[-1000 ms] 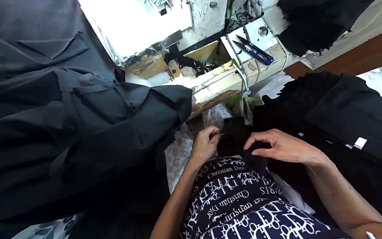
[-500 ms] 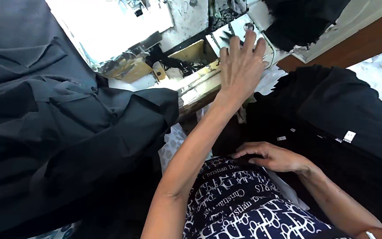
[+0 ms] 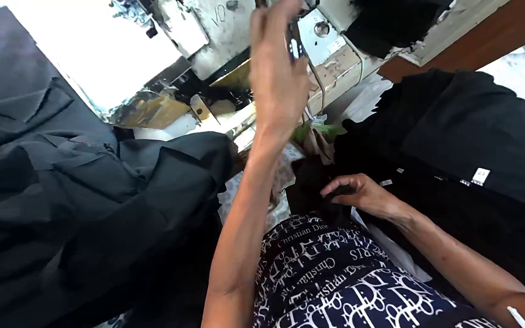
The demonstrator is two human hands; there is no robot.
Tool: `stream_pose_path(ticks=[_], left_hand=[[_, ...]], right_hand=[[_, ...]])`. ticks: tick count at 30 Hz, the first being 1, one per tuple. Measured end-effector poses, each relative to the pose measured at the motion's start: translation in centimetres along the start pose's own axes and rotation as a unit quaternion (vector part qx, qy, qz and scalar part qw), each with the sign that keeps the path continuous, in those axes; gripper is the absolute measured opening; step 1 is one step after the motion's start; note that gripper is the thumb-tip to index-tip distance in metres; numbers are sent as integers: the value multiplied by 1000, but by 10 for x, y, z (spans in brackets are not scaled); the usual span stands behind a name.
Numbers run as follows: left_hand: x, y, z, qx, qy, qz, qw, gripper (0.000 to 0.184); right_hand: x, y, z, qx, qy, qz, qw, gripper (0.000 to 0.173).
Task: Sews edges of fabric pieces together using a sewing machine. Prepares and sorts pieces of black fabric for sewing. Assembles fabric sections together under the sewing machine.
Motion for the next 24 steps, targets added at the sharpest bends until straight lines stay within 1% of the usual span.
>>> stream_pose_path(ticks=[2,3,4,5,7,8,9,10,12,14,16,18,20,24], left_hand=[[11,20,-33,51,-16,-132,990,71],[20,27,-54,90,-16,-181,979,74],[33,31,-76,127,-10,-218,968,69],[49,30,-99,165,11,-244,955,60],[93,16,-137,218,97,-285,928,35],[115,6,-153,232,149,-284,918,25],[132,-3,-167,245,196,-273,910,20],[144,-11,-179,260,230,-255,902,19],[156,-21,-192,280,256,-200,903,25],[160,-23,-194,273,226,-106,929,30],[159,-23,-192,270,192,-31,943,36],[159,-25,-190,268,175,-4,947,37],[159,-29,-188,260,170,7,951,33],[161,-37,-183,259,186,4,948,26]], right_hand=[[-1,-2,1,3,10,11,1000,28],[-1,-3,2,9,10,5,1000,33],[0,-5,2,16,5,-3,1000,37],[0,-7,3,23,-1,-9,1000,40],[2,-11,5,37,-8,-9,999,44],[3,-14,7,43,-12,-7,999,45],[3,-16,8,47,-17,-7,999,45],[4,-18,9,50,-23,-6,998,45],[4,-21,12,52,-29,-10,998,46],[4,-23,13,51,-34,-20,998,47],[1,-24,13,53,-39,-33,997,49],[-2,-26,13,58,-47,-40,996,51],[-3,-28,13,65,-53,-46,995,52],[-4,-32,12,68,-57,-58,994,50]])
Point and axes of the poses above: each hand's wrist, its own z-axis towards the middle knuckle, its own y-axis out of the back of the hand, x = y × z, the point moved 7 cm from there along z, towards the middle knuckle, and after that the axes turned 13 degrees about y, right-handed, at the moved point
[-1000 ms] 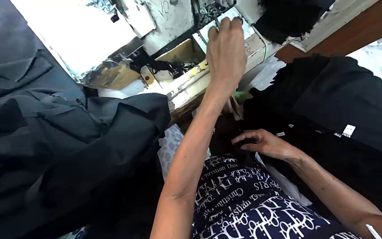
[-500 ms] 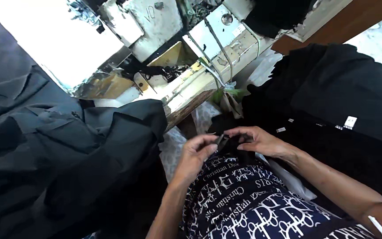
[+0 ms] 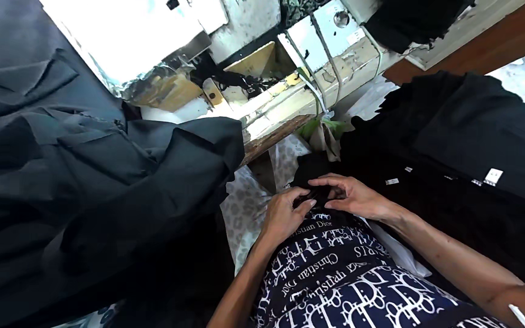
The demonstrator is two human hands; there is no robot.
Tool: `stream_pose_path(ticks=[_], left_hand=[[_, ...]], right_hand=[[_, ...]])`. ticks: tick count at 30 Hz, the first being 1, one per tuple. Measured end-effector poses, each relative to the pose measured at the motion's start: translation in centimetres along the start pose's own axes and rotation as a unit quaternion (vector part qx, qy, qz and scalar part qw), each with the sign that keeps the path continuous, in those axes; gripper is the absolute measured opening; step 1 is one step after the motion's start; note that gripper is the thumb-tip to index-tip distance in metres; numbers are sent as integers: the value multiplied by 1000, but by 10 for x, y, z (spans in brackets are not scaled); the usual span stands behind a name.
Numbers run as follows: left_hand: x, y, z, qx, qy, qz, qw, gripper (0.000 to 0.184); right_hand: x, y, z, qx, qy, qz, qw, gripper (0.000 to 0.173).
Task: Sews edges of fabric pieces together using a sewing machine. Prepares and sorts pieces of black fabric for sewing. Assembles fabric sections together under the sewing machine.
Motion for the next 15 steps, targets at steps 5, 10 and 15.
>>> stream_pose_path(ticks=[5,10,15], left_hand=[[-7,-2,2,-48,-48,54,996,19],[3,8,-2,-45,-22,102,993,26],[17,30,-16,-78,-30,78,993,30]], right_hand=[[4,4,-5,14,0,-20,1000,54],[41,42,-45,114,113,-137,978,35],[93,92,-104,106,278,-225,928,22]])
Point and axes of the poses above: each hand's wrist, its own z-axis towards the middle knuckle, its own y-axis out of the back of the hand, x = y × z, the point moved 7 cm from there along z, towards the middle knuckle, and after that the axes turned 13 degrees about y, right-handed, at the moved point
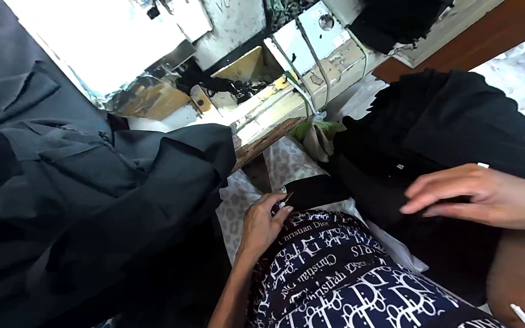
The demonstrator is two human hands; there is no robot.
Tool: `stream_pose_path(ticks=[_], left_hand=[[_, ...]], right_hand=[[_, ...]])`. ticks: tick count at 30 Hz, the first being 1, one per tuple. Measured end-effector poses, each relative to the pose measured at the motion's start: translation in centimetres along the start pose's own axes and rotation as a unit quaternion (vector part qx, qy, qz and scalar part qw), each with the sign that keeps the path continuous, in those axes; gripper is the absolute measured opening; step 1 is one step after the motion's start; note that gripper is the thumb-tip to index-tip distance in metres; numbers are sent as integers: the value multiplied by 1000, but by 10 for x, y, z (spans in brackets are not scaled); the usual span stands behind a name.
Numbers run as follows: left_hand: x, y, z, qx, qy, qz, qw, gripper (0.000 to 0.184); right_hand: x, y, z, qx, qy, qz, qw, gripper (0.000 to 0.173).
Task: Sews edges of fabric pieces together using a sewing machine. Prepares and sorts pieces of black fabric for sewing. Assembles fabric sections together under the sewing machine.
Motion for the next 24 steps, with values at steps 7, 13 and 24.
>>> stream_pose_path(ticks=[7,13,24], left_hand=[[6,21,-17,-67,-23,-42,997,31],[-3,36,-30,-109,-53,-89,989,30],[-93,70,9,-123,-119,-285,943,35]], right_hand=[[9,-16,52,40,75,37,996,20],[-111,-123,113,79,-207,66,973,48],[-119,-112,60,8,-357,54,932,42]])
Point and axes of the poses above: each hand's wrist, its own z-axis towards the middle knuckle, its own y-axis out of the back of the hand, x = y × z, the point moved 7 cm from there along z, towards the middle knuckle, and after that the axes turned 13 degrees about y, right-handed, at the moved point
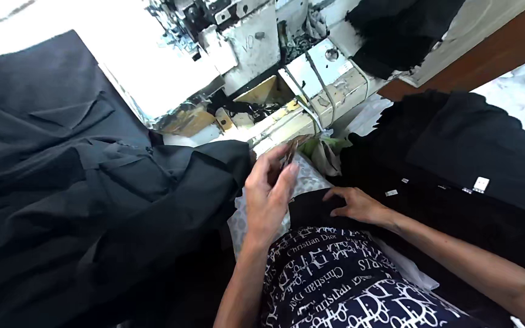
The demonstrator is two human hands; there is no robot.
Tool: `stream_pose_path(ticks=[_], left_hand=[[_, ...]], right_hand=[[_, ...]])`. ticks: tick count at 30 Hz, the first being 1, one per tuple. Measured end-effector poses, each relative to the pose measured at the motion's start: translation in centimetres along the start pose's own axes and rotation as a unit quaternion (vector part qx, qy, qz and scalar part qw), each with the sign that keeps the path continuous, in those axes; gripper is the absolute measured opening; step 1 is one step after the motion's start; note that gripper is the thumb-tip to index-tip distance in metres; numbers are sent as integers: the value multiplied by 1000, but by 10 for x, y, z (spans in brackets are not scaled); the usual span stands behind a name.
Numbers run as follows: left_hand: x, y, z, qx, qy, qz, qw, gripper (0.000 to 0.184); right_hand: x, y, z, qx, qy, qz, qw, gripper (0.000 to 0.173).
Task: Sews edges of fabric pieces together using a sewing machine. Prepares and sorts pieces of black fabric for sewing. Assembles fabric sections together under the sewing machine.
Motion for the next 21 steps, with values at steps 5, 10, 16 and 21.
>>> stream_pose_path(ticks=[5,10,16,21], left_hand=[[-20,-52,80,33,107,-222,969,41],[-40,-78,106,61,115,-246,960,69],[-43,-54,57,89,-15,-99,991,52],[-14,-25,5,126,-52,-164,977,35]], right_hand=[[19,31,-20,-80,100,-25,991,39],[52,77,-42,-167,214,-14,962,28],[96,102,-33,-325,298,0,898,31],[158,81,-13,-328,441,1,836,24]])
Point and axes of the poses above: each hand's wrist, its own z-axis towards the middle knuckle, its own y-axis out of the back of the hand, x = y × z, the point moved 7 cm from there along z, towards the middle knuckle, and after that the axes turned 13 degrees about y, right-handed, at the moved point
